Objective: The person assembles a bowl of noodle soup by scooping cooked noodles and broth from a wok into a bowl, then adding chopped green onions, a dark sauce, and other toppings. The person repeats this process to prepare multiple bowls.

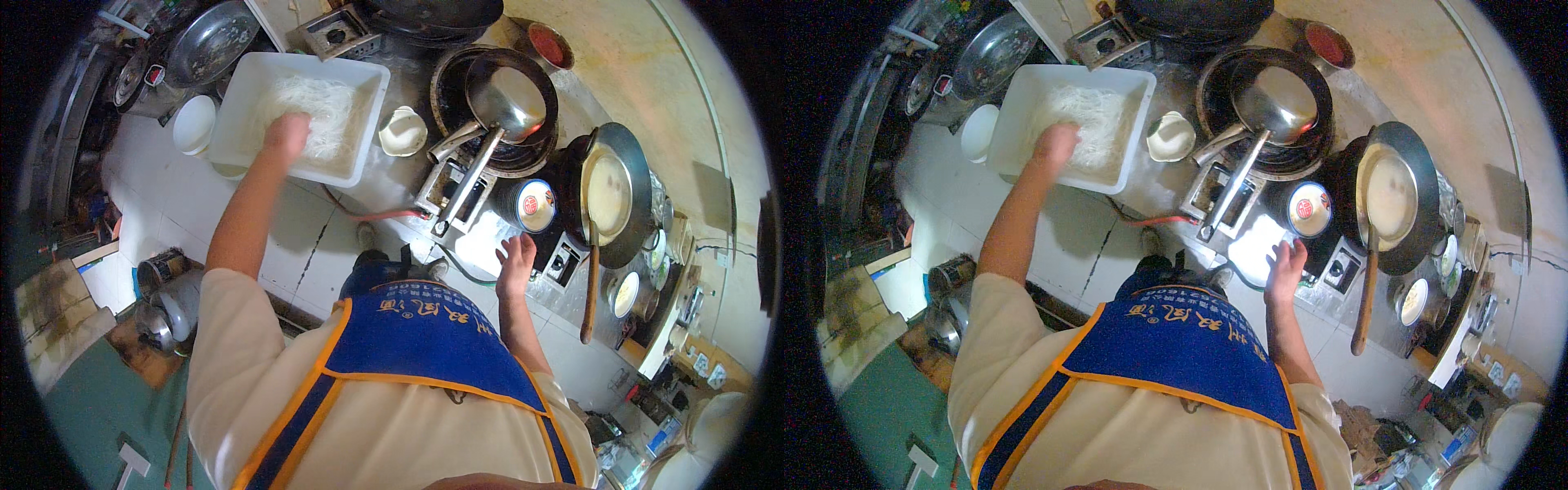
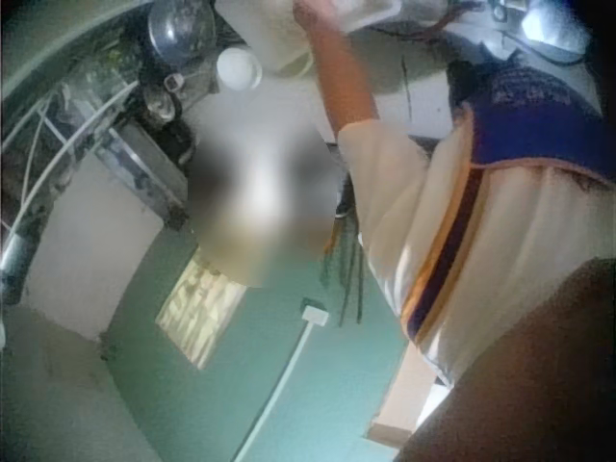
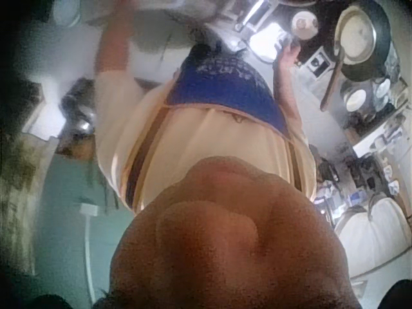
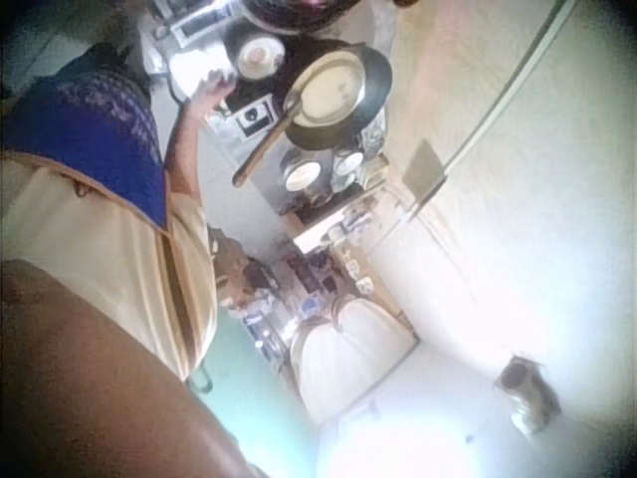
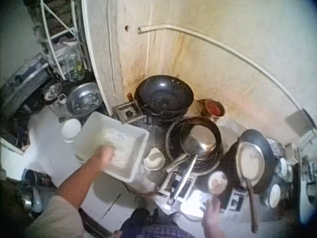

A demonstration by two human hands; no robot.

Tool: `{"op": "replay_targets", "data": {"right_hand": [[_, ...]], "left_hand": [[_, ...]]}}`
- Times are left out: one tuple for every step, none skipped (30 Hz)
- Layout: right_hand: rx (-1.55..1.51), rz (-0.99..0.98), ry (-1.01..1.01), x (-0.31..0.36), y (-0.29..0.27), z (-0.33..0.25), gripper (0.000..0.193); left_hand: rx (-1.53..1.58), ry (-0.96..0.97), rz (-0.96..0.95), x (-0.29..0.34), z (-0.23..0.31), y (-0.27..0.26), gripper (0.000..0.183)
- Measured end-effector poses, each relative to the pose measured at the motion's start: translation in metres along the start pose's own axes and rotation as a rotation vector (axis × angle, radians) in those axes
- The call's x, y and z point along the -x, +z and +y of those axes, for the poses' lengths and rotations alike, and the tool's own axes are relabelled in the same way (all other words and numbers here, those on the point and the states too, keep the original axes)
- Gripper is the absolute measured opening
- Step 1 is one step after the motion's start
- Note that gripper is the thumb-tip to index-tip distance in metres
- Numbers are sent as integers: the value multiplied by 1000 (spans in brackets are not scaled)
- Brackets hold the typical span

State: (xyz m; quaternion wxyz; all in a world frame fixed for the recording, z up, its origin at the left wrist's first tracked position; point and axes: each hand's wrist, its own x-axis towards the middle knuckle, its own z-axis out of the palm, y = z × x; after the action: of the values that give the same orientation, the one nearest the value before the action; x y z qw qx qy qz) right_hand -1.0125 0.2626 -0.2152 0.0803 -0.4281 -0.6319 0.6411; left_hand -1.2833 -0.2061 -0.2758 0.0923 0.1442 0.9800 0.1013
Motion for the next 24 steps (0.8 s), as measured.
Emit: {"op": "replay_targets", "data": {"right_hand": [[85, -106, -151, 10, 11, -11, 42], [161, -172, -238, 20, 24, -23, 36], [220, -302, -379, 27, 38, -38, 35], [247, -421, -461, 30, 56, -54, 35], [229, -477, -580, 35, 80, -66, 32], [236, -532, -566, 39, 103, -79, 30], [274, -561, -709, 42, 128, -91, 25], [276, -631, -699, 46, 152, -102, 25], [393, -666, -738, 49, 178, -115, 26], [412, -720, -843, 52, 199, -128, 27], [355, -790, -866, 57, 219, -140, 28], [454, -789, -1022, 59, 234, -156, 31], [467, -808, -1035, 61, 253, -169, 36], [377, -809, -1130, 65, 275, -181, 38], [421, -817, -1234, 66, 291, -196, 48], [367, -806, -1345, 70, 312, -209, 54], [331, -787, -1455, 75, 332, -220, 59], [269, -796, -1533, 80, 351, -231, 63], [215, -799, -1608, 87, 370, -242, 67], [121, -977, -1553, 95, 386, -251, 72], [25, -1150, -1489, 102, 401, -260, 79], [-71, -1321, -1415, 107, 412, -268, 86], [-2, -1333, -1399, 108, 420, -276, 79], [68, -1344, -1382, 108, 428, -283, 73]], "left_hand": [[-39, -4, -4, 2, -3, -18, 20], [-80, -6, -9, 5, -5, -36, 19], [-67, -5, 32, 9, -5, -53, 19], [-53, -4, 75, 13, -4, -70, 19], [-37, 31, 172, 16, -1, -83, 19], [-39, 7, 130, 18, 1, -95, 19], [-39, 20, 142, 18, 2, -106, 19], [-38, 26, 148, 20, 3, -115, 20], [-40, 58, 184, 23, 5, -121, 20], [-40, 79, 216, 27, 6, -128, 20], [-44, 105, 257, 25, 5, -138, 21], [-50, 156, 319, 24, 4, -150, 21], [-53, 202, 371, 26, 3, -162, 21], [-57, 250, 424, 29, 3, -177, 22], [-75, 256, 459, 31, 5, -193, 21], [-92, 263, 495, 34, 10, -209, 21], [-97, 265, 527, 39, 17, -224, 21], [-84, 262, 548, 44, 25, -241, 23], [-62, 254, 572, 50, 33, -259, 24], [-41, 247, 596, 56, 41, -275, 27], [-25, 236, 643, 61, 49, -291, 26], [-9, 224, 691, 66, 56, -306, 26], [20, 179, 722, 72, 62, -316, 26], [56, 81, 686, 75, 66, -322, 27]]}}
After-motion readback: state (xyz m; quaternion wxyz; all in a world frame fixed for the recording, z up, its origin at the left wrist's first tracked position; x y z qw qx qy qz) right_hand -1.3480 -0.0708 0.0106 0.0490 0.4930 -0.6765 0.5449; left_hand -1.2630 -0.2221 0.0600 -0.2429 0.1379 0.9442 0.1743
